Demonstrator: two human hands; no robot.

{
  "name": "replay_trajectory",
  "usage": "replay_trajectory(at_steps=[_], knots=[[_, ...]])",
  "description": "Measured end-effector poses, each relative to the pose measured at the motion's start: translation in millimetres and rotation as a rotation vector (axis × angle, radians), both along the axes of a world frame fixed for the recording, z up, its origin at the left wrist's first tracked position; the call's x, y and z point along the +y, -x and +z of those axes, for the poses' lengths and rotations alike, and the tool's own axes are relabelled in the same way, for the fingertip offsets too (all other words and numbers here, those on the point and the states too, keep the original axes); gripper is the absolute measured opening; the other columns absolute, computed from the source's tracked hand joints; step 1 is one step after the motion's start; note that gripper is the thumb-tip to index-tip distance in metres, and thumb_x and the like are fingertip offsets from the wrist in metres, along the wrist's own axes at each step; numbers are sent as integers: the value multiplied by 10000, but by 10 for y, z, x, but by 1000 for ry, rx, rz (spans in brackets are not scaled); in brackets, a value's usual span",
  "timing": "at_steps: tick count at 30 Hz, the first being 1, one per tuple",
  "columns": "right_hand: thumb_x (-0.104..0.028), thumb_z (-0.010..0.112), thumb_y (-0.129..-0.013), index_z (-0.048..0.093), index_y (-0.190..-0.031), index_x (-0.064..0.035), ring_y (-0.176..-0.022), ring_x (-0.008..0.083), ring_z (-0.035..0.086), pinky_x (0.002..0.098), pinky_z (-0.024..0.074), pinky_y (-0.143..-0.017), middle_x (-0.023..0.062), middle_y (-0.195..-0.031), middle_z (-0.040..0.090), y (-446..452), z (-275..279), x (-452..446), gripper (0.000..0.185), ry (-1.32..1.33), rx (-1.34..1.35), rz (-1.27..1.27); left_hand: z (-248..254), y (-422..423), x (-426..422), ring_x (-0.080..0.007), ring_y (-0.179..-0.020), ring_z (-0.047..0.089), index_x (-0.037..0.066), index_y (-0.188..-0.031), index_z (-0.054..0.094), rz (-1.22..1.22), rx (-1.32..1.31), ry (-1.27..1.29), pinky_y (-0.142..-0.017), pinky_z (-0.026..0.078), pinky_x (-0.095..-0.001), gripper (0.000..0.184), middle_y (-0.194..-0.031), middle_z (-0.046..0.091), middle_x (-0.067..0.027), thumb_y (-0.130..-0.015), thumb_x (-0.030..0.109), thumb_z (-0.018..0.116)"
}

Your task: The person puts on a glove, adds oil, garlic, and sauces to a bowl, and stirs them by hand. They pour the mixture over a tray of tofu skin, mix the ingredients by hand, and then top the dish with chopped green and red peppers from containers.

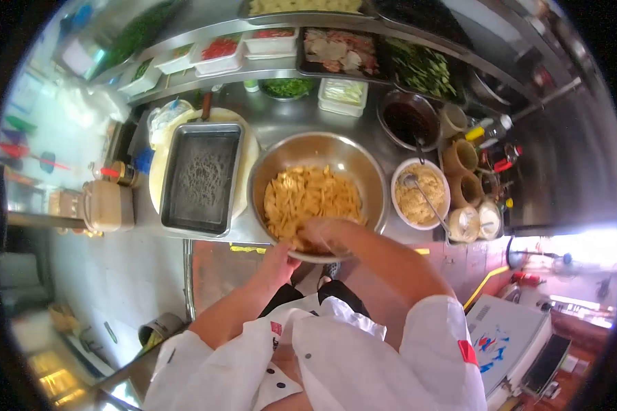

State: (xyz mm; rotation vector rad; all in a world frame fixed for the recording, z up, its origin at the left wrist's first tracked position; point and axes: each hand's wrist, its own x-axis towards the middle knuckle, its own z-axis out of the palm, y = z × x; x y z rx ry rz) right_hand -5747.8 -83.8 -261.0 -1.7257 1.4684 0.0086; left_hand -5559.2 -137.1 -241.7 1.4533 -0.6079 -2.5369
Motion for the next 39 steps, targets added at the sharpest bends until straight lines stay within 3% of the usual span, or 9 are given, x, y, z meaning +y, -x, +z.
replay_trajectory(at_steps=[4, 10, 14, 16, 20, 27, 31, 36, 39], knots=[[-287, 440, -991, 629, -1262, -122, -1029, 351, 649, 402, 504, -920, 174, -1157, 679, 174, 102, 26, 369, -232, -189, -771, -284, -682, 225, -197, -852, 557, 61, -957, 550, -102, -108, -9, -797, 520, -366, 112, -952, 552, -68, -860, 93, 594], [-251, 513, -944, 675, -1227, -83, -1097, 313, 653, 431, 524, -902, 132, -1210, 685, 34, 112, -52, 367, -310, 245, -31, -72, -209, 155, -142, -785, 527, 95, -805, 541, 78, 124, -70, -716, 513, -324, 105, -809, 506, -19, -879, 80, 615], [-217, 628, -872, 732, -1116, -70, -1044, 306, 675, 412, 533, -870, 123, -1137, 713, 292, 642, -85, 303, -520, 55, -545, -120, 37, 218, -146, -795, 549, 93, -875, 554, 118, 56, -71, -708, 518, -305, 76, -869, 541, -30, -868, 72, 626], [-181, 698, -805, 746, -1071, -58, -982, 316, 689, 414, 542, -833, 120, -1082, 728, 338, 1143, 8, 297, -75, 521, 360, 120, -272, 343, -153, -827, 574, 93, -940, 563, 60, 41, -45, -716, 522, -305, 100, -921, 574, -38, -862, 79, 625], [-186, 617, -837, 736, -1057, -13, -964, 341, 688, 417, 536, -827, 185, -1089, 712, 129, -175, 32, 304, -161, 291, 125, -89, -330, 206, -142, -804, 568, 113, -964, 548, -70, -19, 34, -703, 500, -312, 101, -894, 557, -12, -882, 106, 607], [-229, 540, -889, 706, -1127, -1, -988, 369, 679, 452, 527, -841, 243, -1071, 696, 452, 94, -109, 369, -148, 48, -791, 212, -209, 346, -136, -798, 566, 119, -925, 547, 89, -86, -50, -672, 492, -294, 87, -878, 558, 4, -871, 80, 602], [-89, 584, -891, 675, -1222, -13, -927, 324, 687, 444, 545, -807, 145, -1099, 708, 206, -35, -30, 352, -209, -149, -621, -51, -270, 192, -144, -768, 594, 116, -895, 572, 75, 35, -25, -630, 494, -296, 68, -855, 593, -9, -852, 72, 599], [-135, 660, -837, 722, -1157, -34, -1027, 303, 666, 418, 539, -849, 133, -1151, 704, 357, -153, -418, 341, -186, 366, 1, -119, 270, 4, -170, -793, 562, 107, -853, 549, 64, -35, 25, -682, 529, -331, 90, -861, 544, -16, -840, 93, 636], [-184, 660, -828, 744, -1067, -24, -960, 301, 685, 423, 547, -799, 157, -1067, 720, 477, -303, -233, 300, -59, 272, -256, 108, -334, 275, -171, -766, 613, 94, -924, 586, 48, -82, -9, -637, 526, -314, 76, -907, 617, -37, -852, 91, 610]])
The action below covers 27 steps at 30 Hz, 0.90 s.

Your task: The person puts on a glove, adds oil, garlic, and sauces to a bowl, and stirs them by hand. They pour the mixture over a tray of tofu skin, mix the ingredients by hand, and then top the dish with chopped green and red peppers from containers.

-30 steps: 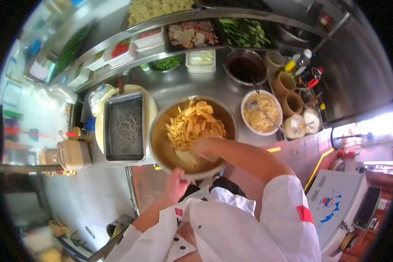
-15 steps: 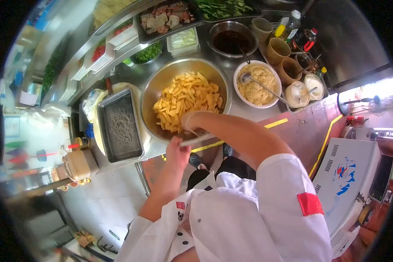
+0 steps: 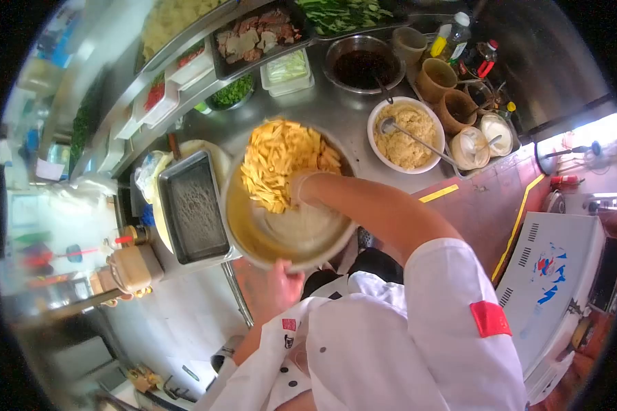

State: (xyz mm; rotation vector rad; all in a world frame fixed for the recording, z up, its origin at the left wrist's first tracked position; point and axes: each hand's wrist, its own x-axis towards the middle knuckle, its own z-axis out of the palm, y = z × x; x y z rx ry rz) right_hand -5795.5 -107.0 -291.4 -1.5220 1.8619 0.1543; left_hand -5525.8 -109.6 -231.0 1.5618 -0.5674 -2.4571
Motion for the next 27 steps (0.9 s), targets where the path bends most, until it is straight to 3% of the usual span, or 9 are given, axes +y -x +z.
replay_trajectory(at_steps=[2, 4, 5, 7, 9, 11, 18, 24, 27], knots=[[-208, 660, -823, 754, -1022, -18, -927, 299, 694, 426, 552, -774, 170, -1025, 728, -56, 89, 72, 292, 76, -34, -112, 184, 81, 16, -168, -767, 615, 96, -928, 585, 22, 17, 16, -631, 526, -308, 73, -906, 620, -34, -858, 93, 608], [-182, 659, -826, 747, -1048, -30, -922, 300, 692, 429, 553, -744, 184, -1039, 721, -228, 434, 98, 283, -101, 154, 678, -202, 119, -192, -158, -753, 612, 97, -913, 581, -1, 114, -10, -622, 525, -297, 63, -877, 615, -26, -861, 95, 616], [-182, 659, -826, 747, -1048, -30, -922, 300, 692, 429, 553, -744, 184, -1039, 721, -295, 480, 62, 283, -104, 144, 684, -269, 316, -288, -157, -743, 608, 94, -890, 576, 22, 113, 24, -621, 523, -295, 62, -847, 604, -25, -855, 93, 628], [-133, 701, -807, 745, -1059, 9, -939, 285, 675, 420, 550, -748, 170, -1007, 724, -238, 533, -104, 293, -117, -136, 188, -370, 539, -378, -161, -741, 605, 94, -873, 572, 58, 173, -15, -614, 517, -287, 68, -830, 594, -25, -855, 92, 638], [-138, 609, -838, 726, -1102, -30, -921, 329, 690, 449, 545, -718, 212, -1091, 700, -82, 245, -207, 309, -247, -37, 323, -360, 571, -357, -169, -744, 609, 93, -881, 576, 23, 9, 49, -615, 513, -296, 67, -840, 603, -30, -850, 91, 636], [-115, 570, -848, 720, -1115, -21, -922, 335, 690, 458, 537, -759, 202, -1123, 696, 26, 758, 15, 320, -80, -404, -669, -79, 181, -69, -168, -768, 617, 99, -917, 585, 47, 40, 33, -618, 510, -319, 85, -884, 617, -30, -840, 81, 615], [-159, 565, -865, 708, -1137, -13, -1066, 341, 661, 456, 520, -885, 205, -1161, 687, -220, 31, -139, 340, -258, -155, 268, -334, 578, -399, -162, -708, 575, 78, -913, 576, 65, 104, 56, -622, 518, -309, 112, -835, 592, -39, -835, 89, 656], [-169, 588, -858, 716, -1120, -10, -1106, 361, 651, 448, 532, -886, 210, -1168, 682, 239, 229, -133, 332, 188, -25, -467, -134, 197, -81, -183, -849, 600, 64, -1028, 588, 52, 94, 63, -665, 503, -320, 194, -960, 612, -59, -834, 59, 599], [-146, 587, -860, 716, -1112, -30, -1087, 363, 658, 450, 540, -875, 198, -1167, 683, 69, 367, -20, 307, -95, 49, -47, -342, -46, -24, -183, -977, 618, 83, -1109, 583, 15, 87, -53, -771, 532, -309, 277, -1062, 629, -45, -837, 37, 564]])
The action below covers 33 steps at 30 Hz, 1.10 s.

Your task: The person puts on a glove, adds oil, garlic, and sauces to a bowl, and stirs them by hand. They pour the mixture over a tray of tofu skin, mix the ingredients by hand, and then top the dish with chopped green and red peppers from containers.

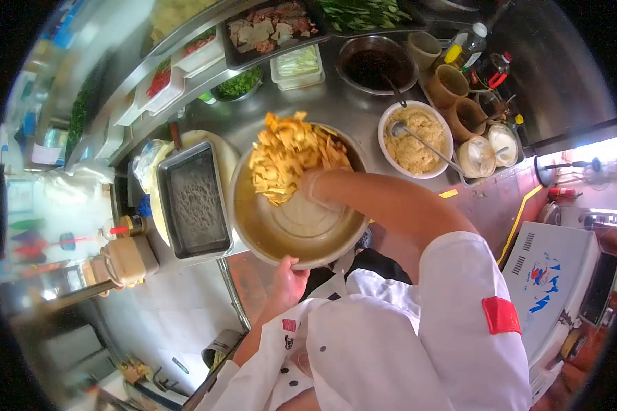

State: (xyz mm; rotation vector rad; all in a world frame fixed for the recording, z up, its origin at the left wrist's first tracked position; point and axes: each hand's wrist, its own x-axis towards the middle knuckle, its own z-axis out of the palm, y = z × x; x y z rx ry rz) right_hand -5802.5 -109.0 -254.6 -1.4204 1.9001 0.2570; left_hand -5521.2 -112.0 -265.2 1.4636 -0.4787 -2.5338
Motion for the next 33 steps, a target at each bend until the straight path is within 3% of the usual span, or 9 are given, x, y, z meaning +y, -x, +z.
replay_trajectory(at_steps=[6, 9, 11, 17, 19, 21, 24, 30, 33], knots=[[-115, 671, -826, 748, -1065, -62, -939, 320, 696, 479, 571, -747, 143, -1084, 720, -200, 87, 218, 256, -57, -124, 293, -744, 292, -372, -215, -989, 635, 43, -1072, 576, -285, 51, 57, -754, 564, -346, 221, -1113, 630, -89, -886, 144, 641], [-293, 534, -942, 675, -1175, -55, -1074, 374, 637, 453, 515, -919, 175, -1209, 655, 33, 277, 242, 362, 114, 13, 413, -130, 477, -422, -212, -1016, 641, 40, -1192, 521, -380, 26, 201, -836, 538, -350, 352, -1183, 619, -65, -909, 198, 657], [-349, 495, -973, 643, -1219, -61, -1109, 377, 615, 448, 489, -957, 190, -1260, 619, 193, 1194, 227, 406, 249, -222, -274, -182, 430, -551, -214, -1014, 635, 46, -1193, 502, -329, 9, 320, -870, 525, -377, 383, -1198, 605, -77, -915, 242, 676], [-393, 497, -984, 648, -1196, -46, -1068, 380, 632, 437, 481, -928, 229, -1091, 675, 303, 2057, 438, 433, 997, -237, -796, -325, 452, -763, -151, -923, 617, 78, -1018, 553, -204, -20, 399, -818, 498, -345, 236, -981, 639, -42, -887, 193, 711], [-431, 483, -979, 611, -1298, -124, -1254, 371, 532, 424, 416, -1053, 219, -1324, 578, 204, 1161, 394, 461, 992, -344, -972, -553, 466, -815, -151, -877, 620, 74, -995, 556, -154, -33, 374, -762, 501, -326, 202, -964, 637, -41, -873, 150, 698], [-393, 523, -975, 547, -1394, -158, -1380, 367, 414, 412, 352, -1130, 201, -1513, 405, -34, 574, 391, 481, 122, -32, -476, -512, 468, -820, -151, -831, 622, 69, -971, 559, -102, -39, 354, -706, 504, -308, 171, -947, 634, -40, -860, 107, 684], [-413, 544, -964, 505, -1438, -168, -1445, 360, 315, 408, 292, -1176, 157, -1608, 247, -122, 567, 601, 535, 358, -141, -438, -66, 550, -799, -182, -845, 651, 15, -956, 569, 1, -124, 398, -675, 542, -298, 123, -978, 653, -78, -845, 21, 624], [-421, 541, -997, 527, -1405, -140, -1358, 325, 452, 382, 333, -1156, 128, -1491, 454, -118, 1409, 414, 496, 895, -732, -550, 872, -376, -1408, -264, -1001, 644, -63, -1127, 588, 14, -209, 487, -930, 520, -390, 271, -1098, 657, -143, -875, 19, 536], [-415, 563, -993, 544, -1326, -27, -1327, 266, 461, 415, 355, -1132, 145, -1407, 506, -353, 1402, -108, 511, 844, -1752, -1018, 1706, -600, -1653, -280, -1020, 639, -63, -1150, 580, 106, -204, 570, -955, 513, -421, 306, -1129, 647, -150, -857, 16, 534]])
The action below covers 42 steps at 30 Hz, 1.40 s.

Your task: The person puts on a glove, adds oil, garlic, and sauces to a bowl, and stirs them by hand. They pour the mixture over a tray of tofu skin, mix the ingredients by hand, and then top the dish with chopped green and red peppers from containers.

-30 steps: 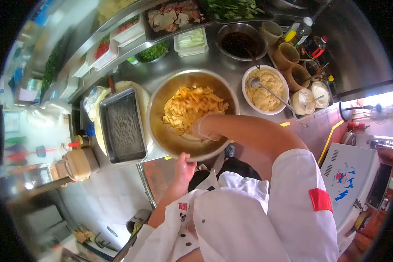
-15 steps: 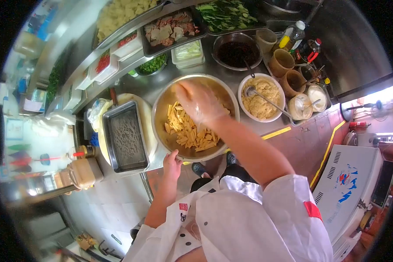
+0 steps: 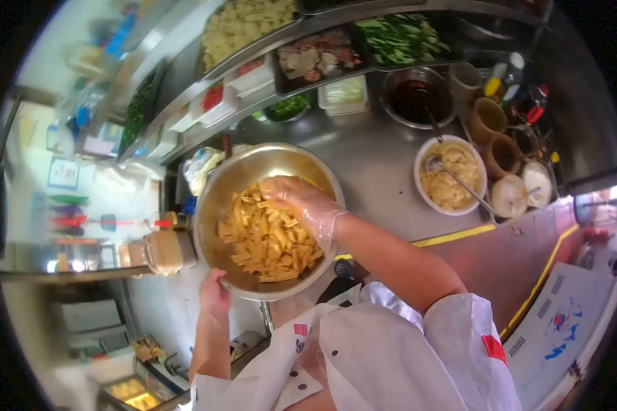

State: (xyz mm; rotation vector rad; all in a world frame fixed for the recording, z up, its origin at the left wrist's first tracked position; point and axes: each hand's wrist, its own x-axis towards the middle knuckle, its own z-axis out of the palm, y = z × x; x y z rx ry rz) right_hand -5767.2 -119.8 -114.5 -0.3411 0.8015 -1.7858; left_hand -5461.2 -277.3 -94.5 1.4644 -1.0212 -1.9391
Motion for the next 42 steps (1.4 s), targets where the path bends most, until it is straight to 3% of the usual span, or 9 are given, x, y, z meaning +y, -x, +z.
replay_trajectory(at_steps=[3, 8, 13, 15, 20, 30, 34, 38, 42], knots=[[-452, 557, -988, 516, -1327, -14, -1264, 264, 490, 429, 363, -1114, 157, -1324, 538, -214, -132, -556, 555, 268, -421, -44, 479, -87, -330, -262, -971, 644, -55, -1121, 605, 157, -8, 143, -902, 528, -394, 307, -1098, 647, -134, -827, 15, 553], [-549, 552, -960, 441, -1372, -20, -1194, 237, 493, 380, 377, -1078, 120, -1296, 526, -563, -500, -1487, 679, 57, -511, -178, 815, -45, -876, -219, -923, 644, -69, -1129, 631, 226, -31, 472, -835, 523, -332, 344, -1047, 657, -106, -802, -3, 551], [-659, 519, -926, 239, -1530, -6, -1273, 268, 447, 389, 310, -1131, 148, -1400, 476, -971, -1139, -2195, 933, -163, -505, -181, 734, -203, -1545, -222, -1046, 636, -110, -1122, 641, 90, -65, 894, -870, 487, -298, 355, -1423, 525, -165, -795, -74, 505], [-752, 511, -868, 66, -1585, -45, -1522, 332, 97, 477, 118, -1221, 180, -1637, 153, -1176, -1116, -2394, 1101, -265, -479, -145, 644, -309, -1762, -241, -1134, 608, -115, -1072, 653, 35, -145, 1052, -893, 480, -298, 322, -1490, 451, -180, -788, -88, 504], [-683, 255, -993, 499, -1414, -117, -1288, 358, 526, 569, 411, -1063, 132, -1429, 539, -1425, -840, -2639, 746, -204, -632, -123, 744, -299, -1764, -277, -1300, 533, -124, -846, 624, -79, -266, 1376, -919, 468, -296, 151, -1535, 399, -235, -760, -117, 501], [-692, 443, -931, 379, -1512, -154, -1379, 299, 404, 470, 336, -1112, 111, -1560, 374, -1652, -1314, -2870, 794, -709, -476, -488, 555, -646, -1741, -245, -1191, 575, -112, -752, 564, 4, -323, 1541, -906, 461, -293, 93, -1544, 401, -212, -752, -94, 473], [-636, 482, -947, 418, -1492, -142, -1318, 286, 465, 480, 387, -1057, 111, -1506, 449, -1748, -1274, -2763, 738, -902, -116, -596, 636, -653, -1764, -386, -1379, 435, -70, -720, 506, 72, -150, 1396, -1091, 372, -394, 34, -1541, 374, -266, -754, -72, 504], [-675, 475, -928, 499, -1419, -186, -1326, 186, 422, 378, 322, -1101, 75, -1464, 473, -1687, -1366, -2741, 694, -677, -503, -527, 566, -734, -1822, -425, -1403, 399, -69, -768, 488, 15, -199, 1468, -1125, 334, -452, 19, -1527, 383, -285, -762, -60, 503], [-661, 531, -906, 562, -1337, -178, -1136, 175, 568, 390, 445, -997, 36, -1299, 597, -1647, -1076, -2740, 648, -575, -712, -376, 612, -711, -1798, -462, -1415, 371, -68, -758, 466, 52, -154, 1465, -1142, 305, -500, 30, -1501, 412, -298, -766, -57, 492]])
